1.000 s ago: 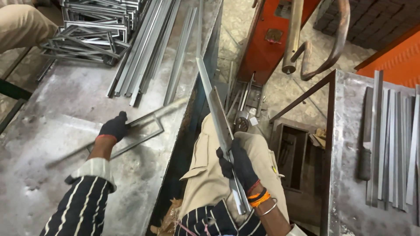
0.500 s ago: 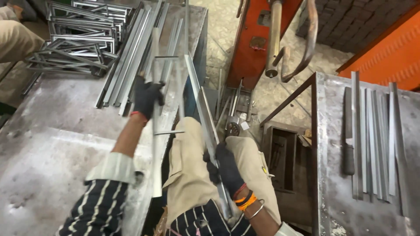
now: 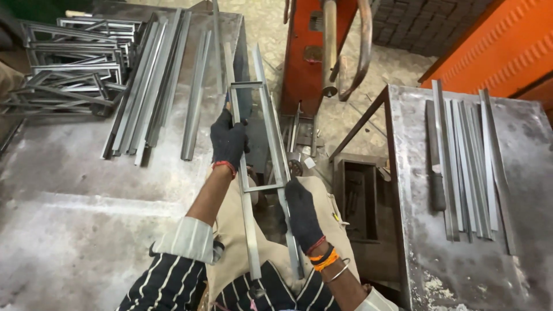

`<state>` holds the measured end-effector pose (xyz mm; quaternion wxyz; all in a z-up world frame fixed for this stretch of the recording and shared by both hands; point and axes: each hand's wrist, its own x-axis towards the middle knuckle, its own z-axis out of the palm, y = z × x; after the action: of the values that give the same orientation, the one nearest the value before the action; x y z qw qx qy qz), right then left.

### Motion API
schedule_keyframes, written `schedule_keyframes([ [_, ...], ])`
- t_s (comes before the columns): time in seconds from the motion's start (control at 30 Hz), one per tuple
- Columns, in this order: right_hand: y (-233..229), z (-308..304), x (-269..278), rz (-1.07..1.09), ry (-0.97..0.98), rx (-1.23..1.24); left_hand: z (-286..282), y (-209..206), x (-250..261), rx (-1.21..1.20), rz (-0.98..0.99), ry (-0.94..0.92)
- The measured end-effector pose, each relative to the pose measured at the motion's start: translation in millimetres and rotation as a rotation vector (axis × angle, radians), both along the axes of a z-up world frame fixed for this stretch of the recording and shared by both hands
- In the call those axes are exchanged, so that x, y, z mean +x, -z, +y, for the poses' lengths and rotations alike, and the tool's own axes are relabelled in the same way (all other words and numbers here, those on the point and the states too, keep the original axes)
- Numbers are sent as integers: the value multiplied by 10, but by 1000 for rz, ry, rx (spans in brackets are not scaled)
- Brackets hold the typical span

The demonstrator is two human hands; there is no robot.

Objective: Using a spot welding machine to join metal strips into rectangular frames.

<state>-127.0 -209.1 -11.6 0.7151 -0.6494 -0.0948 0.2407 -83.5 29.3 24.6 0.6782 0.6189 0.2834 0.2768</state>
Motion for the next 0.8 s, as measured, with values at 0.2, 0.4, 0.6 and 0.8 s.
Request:
schedule_keyframes([
  [0.2, -340, -109, 25, 225, 88, -20, -362, -320, -26, -136, -76, 38],
  [0.4, 69, -233, 114, -214, 234, -101, -688, -287, -445, -330, -181, 182],
  [0.6, 81, -547, -38, -371, 293, -67, -1043, -512, -523, -304, -217, 278],
  [0.8, -730, -701, -250, 177, 266, 185, -1275, -781, -357, -323, -215, 404],
])
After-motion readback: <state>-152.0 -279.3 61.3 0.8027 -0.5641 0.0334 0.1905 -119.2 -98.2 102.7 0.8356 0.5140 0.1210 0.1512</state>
